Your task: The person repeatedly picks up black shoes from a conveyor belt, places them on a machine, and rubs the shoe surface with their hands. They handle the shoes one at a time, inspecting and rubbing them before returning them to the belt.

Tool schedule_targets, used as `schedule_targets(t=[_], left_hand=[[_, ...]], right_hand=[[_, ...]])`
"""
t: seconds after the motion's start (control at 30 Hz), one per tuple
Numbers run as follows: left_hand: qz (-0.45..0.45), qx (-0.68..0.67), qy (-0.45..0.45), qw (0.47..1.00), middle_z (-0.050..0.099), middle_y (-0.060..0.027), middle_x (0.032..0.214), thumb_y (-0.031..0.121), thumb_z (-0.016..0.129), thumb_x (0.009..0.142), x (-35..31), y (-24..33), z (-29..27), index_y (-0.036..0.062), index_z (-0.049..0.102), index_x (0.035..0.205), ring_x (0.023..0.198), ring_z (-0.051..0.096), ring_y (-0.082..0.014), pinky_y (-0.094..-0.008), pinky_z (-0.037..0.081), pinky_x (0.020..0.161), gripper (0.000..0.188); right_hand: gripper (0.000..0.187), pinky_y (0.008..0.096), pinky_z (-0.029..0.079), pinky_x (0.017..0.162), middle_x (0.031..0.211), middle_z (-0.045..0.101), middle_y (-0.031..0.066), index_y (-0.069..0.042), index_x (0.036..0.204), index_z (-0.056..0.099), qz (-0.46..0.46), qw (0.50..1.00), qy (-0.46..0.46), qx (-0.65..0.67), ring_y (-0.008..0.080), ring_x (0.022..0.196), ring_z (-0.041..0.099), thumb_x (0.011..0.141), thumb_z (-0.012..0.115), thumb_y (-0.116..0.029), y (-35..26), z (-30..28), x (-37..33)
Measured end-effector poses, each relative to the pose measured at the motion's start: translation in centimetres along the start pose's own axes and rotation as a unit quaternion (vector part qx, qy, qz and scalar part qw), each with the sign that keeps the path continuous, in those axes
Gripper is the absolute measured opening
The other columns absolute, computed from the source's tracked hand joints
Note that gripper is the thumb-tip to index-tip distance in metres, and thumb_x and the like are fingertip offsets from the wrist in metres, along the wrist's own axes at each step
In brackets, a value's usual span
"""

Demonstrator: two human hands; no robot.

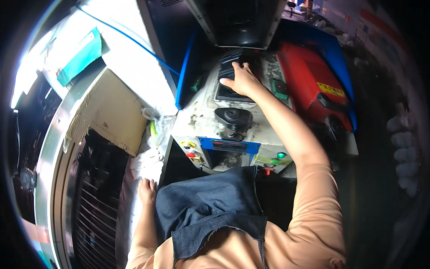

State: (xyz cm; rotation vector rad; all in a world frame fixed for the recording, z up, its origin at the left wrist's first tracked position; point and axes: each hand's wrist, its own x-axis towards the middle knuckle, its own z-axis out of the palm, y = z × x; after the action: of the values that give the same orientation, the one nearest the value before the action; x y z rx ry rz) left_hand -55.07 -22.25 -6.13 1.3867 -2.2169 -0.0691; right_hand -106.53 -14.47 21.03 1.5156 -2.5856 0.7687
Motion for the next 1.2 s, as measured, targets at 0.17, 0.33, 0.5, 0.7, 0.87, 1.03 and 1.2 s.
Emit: schedule_targets(t=[0.17, 0.33, 0.5, 0.7, 0.87, 1.03, 1.2], left_hand=[[-0.009, -0.015, 0.008, 1.000, 0.060, -0.0173, 0.080, 0.020, 0.067, 0.088, -0.2, 0.3, -0.9, 0.0027, 0.058, 0.079, 0.080, 0.059, -0.0385, -0.0499, 0.045, 0.075, 0.022], [-0.012, -0.037, 0.002, 0.999, 0.060, -0.0162, 0.081, 0.022, 0.067, 0.089, 0.2, 1.3, -0.5, 0.0039, 0.059, 0.080, 0.081, 0.058, -0.0374, -0.0490, 0.044, 0.075, 0.022], [-0.019, -0.039, -0.004, 0.999, 0.060, -0.0156, 0.084, 0.025, 0.066, 0.091, -0.1, 0.8, -0.6, 0.0040, 0.059, 0.081, 0.084, 0.059, -0.0364, -0.0477, 0.044, 0.075, 0.024], [-0.039, -0.148, 0.028, 0.988, 0.058, -0.0152, 0.077, 0.023, 0.066, 0.092, -0.2, -0.4, 0.1, 0.0000, 0.057, 0.078, 0.074, 0.057, -0.0329, -0.0441, 0.045, 0.070, 0.028], [-0.055, -0.519, -0.144, 0.841, 0.067, -0.0117, 0.110, 0.026, 0.070, 0.093, 0.8, 9.9, -7.0, 0.0019, 0.064, 0.119, 0.103, 0.062, -0.0207, -0.0370, 0.050, 0.091, 0.036], [0.045, -0.867, -0.239, 0.436, 0.043, -0.0172, 0.150, 0.063, 0.075, 0.079, 0.9, 20.1, -10.4, 0.0104, 0.018, 0.158, 0.137, 0.044, -0.0301, -0.0477, 0.034, 0.114, 0.110], [-0.106, -0.902, -0.256, 0.330, 0.058, -0.0136, 0.133, 0.042, 0.074, 0.084, -2.5, 18.4, -12.6, 0.0077, 0.043, 0.146, 0.127, 0.052, -0.0266, -0.0437, 0.040, 0.111, 0.077]], right_hand=[[0.106, 0.0513, 0.041, 0.111, 0.155, 0.022, 0.0373, -0.005, 0.155, 0.026, 0.103, 0.966, -0.066, -0.229, 0.0533, 0.136, 0.039, 0.078, 0.075, -0.060, -3.8, 4.8, 4.7], [0.099, 0.0541, 0.049, 0.101, 0.145, 0.040, 0.0302, -0.008, 0.150, 0.038, 0.093, 0.990, 0.024, -0.107, 0.0424, 0.125, 0.055, 0.071, 0.082, -0.047, 4.1, 4.1, 6.2], [0.059, 0.0546, 0.057, 0.083, 0.119, 0.066, 0.0118, -0.012, 0.126, 0.059, 0.176, 0.813, 0.033, 0.554, 0.0295, 0.108, 0.065, 0.079, 0.080, -0.041, 5.4, -1.9, 2.5], [0.048, 0.0494, 0.058, 0.084, 0.119, 0.068, 0.0077, -0.011, 0.125, 0.061, 0.087, 0.635, -0.036, 0.767, 0.0272, 0.106, 0.066, 0.093, 0.062, -0.046, 3.0, -5.5, -8.5], [0.054, 0.0527, 0.058, 0.083, 0.137, 0.061, 0.0104, -0.012, 0.138, 0.055, 0.042, 0.533, -0.067, 0.842, 0.0311, 0.119, 0.062, 0.098, 0.051, -0.048, -0.7, -2.6, -18.0], [0.065, 0.0460, 0.039, 0.114, 0.143, 0.056, 0.0125, -0.003, 0.145, 0.047, -0.004, 0.456, -0.160, 0.876, 0.0283, 0.134, 0.051, 0.096, 0.059, -0.045, -4.7, 5.0, -26.0], [0.092, 0.0415, 0.032, 0.117, 0.154, 0.041, 0.0134, -0.001, 0.154, 0.032, -0.067, 0.649, -0.264, 0.710, 0.0255, 0.142, 0.039, 0.082, 0.073, -0.041, -6.2, 7.2, -29.8]])
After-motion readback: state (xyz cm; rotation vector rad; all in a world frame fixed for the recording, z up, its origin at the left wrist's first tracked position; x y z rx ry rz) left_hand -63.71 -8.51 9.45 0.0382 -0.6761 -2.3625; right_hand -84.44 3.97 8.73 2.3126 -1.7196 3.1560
